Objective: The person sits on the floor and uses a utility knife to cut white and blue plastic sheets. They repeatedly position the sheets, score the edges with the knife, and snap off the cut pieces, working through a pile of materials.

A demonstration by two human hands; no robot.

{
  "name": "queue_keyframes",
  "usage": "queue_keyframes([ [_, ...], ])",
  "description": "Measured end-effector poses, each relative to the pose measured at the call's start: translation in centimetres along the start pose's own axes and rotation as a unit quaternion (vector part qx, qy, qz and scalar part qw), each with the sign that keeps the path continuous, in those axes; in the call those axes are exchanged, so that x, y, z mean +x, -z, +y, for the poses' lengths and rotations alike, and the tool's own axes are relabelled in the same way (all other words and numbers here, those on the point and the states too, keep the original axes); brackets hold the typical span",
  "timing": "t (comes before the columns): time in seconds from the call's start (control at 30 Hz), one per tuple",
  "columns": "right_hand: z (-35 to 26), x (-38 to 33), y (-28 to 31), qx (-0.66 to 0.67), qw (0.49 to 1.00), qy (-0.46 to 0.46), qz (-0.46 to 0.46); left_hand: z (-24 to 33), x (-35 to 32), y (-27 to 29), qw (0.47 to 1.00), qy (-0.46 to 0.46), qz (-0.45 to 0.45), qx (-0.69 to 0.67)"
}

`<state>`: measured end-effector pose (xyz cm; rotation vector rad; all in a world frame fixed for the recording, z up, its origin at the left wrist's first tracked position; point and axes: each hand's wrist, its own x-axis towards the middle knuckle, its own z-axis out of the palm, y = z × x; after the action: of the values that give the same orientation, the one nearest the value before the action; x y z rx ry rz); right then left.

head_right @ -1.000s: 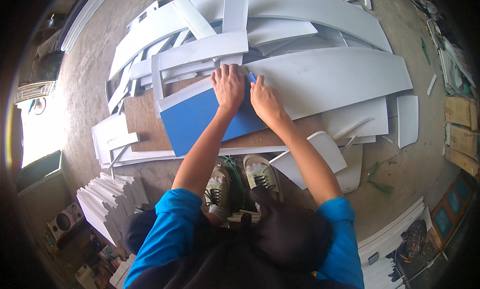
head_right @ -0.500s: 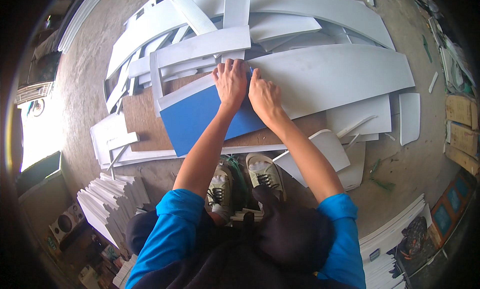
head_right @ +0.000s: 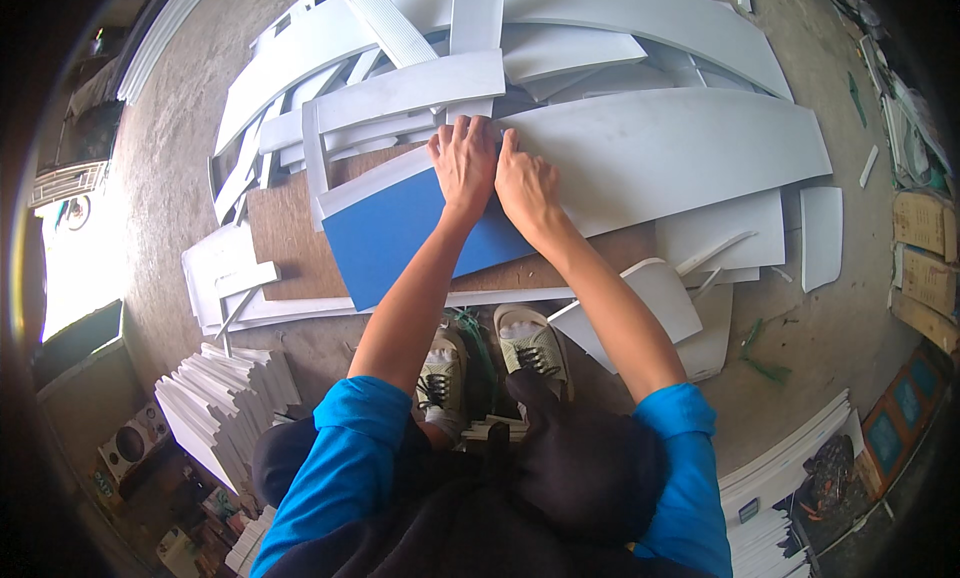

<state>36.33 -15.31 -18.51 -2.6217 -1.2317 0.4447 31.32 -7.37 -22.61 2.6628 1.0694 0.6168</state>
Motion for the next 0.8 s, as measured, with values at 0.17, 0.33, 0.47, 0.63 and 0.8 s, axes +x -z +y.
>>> queue_keyframes([
  [0.17,0.0,0.8,0.0,0.002,1.0,0.004,0.002,0.0,0.0,0.2,1.0,-0.003,-0.002,-0.027],
  [0.33,0.4,2.0,0.3,0.02,1.0,0.011,-0.022,0.0,0.1,0.1,0.999,0.001,-0.002,-0.043],
  [0.47,0.9,0.8,0.1,0.028,0.999,0.018,-0.024,-0.1,0.0,-0.2,0.999,0.002,0.008,-0.034],
  [0.63,1.6,-4.3,0.9,0.064,0.993,-0.007,-0.103,0.0,-0.1,0.0,0.999,0.008,0.018,-0.025],
  [0.8,1.8,-5.4,2.6,0.021,0.994,0.006,-0.106,-0.1,0.0,0.0,0.999,0.015,0.006,-0.028],
])
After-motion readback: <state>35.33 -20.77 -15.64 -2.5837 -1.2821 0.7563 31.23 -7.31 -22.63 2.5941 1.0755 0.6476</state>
